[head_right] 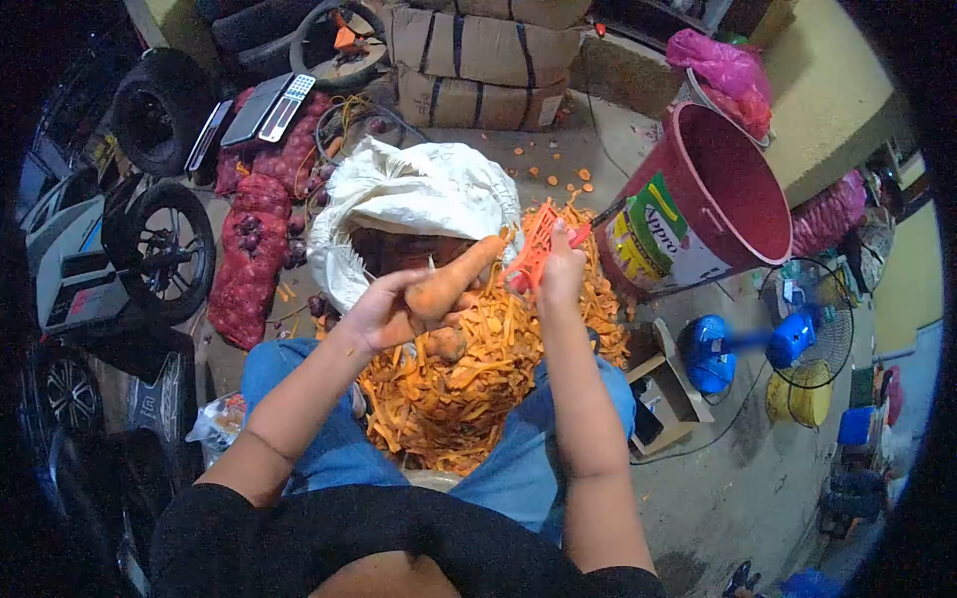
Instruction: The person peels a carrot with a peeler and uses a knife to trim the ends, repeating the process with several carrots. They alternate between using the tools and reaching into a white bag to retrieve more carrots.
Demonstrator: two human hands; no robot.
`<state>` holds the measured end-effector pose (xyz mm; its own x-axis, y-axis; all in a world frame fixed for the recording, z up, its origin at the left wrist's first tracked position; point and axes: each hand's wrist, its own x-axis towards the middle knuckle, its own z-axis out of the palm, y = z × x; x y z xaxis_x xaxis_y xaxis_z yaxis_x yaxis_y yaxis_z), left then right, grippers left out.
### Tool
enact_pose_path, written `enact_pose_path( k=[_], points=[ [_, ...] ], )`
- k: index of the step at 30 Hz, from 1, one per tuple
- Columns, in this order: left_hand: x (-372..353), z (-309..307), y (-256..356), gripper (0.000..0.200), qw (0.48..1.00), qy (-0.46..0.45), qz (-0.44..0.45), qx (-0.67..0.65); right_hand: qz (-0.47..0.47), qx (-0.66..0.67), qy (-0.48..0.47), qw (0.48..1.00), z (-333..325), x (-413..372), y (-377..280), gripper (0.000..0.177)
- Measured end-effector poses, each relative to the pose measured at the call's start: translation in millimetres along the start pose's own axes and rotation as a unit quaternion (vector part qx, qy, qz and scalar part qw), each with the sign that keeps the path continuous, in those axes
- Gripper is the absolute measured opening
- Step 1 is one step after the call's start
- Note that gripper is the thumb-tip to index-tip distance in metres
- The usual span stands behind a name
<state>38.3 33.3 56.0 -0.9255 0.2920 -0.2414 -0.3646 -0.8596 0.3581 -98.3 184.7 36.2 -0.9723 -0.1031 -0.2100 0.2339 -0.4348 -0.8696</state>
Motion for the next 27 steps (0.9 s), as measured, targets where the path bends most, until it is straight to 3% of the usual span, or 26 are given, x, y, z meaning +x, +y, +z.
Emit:
enact_pose_path(
  k=[3,6,10,13,15,17,21,25,27],
  points=[
    [10.0,-3.1,-3.6,0.04,0.995,-0.007,-0.005,0.104,-0.019,0.011,0.001,1.0,19.7,-6.7,5.0,0.026],
    [20.5,8.0,-2.9,0.034,0.972,0.148,0.014,0.18,-0.028,-0.027,-0.044,0.998,39.7,-13.0,-2.1,0.026],
    [42.4,-25.0,-4.6,0.039,0.993,0.088,0.001,0.08,-0.09,-0.035,-0.016,0.995,46.5,-6.4,21.3,0.024],
    [48.8,-28.2,-4.1,0.036,0.983,0.155,0.006,0.102,-0.034,-0.108,-0.023,0.993,52.0,-14.1,29.3,0.025],
    [54.9,-35.2,-5.3,0.034,0.982,0.17,0.001,0.079,-0.058,-0.134,-0.031,0.989,55.5,-11.7,35.8,0.025],
    [58.1,-38.9,-4.6,0.033,0.989,0.146,0.035,-0.003,-0.183,-0.232,-0.065,0.953,61.3,-13.9,35.1,0.024],
    [57.6,-30.7,-5.2,0.033,0.978,0.202,0.048,0.022,-0.199,-0.263,-0.048,0.943,63.7,-17.2,37.3,0.021],
    [53.2,-26.2,1.9,0.034,0.98,0.176,0.029,0.083,-0.172,-0.357,-0.016,0.918,53.3,1.2,42.0,0.02],
    [44.7,-21.1,1.5,0.034,0.958,0.184,-0.066,0.208,-0.262,-0.298,0.058,0.916,40.8,26.6,42.0,0.021]
  ],
)
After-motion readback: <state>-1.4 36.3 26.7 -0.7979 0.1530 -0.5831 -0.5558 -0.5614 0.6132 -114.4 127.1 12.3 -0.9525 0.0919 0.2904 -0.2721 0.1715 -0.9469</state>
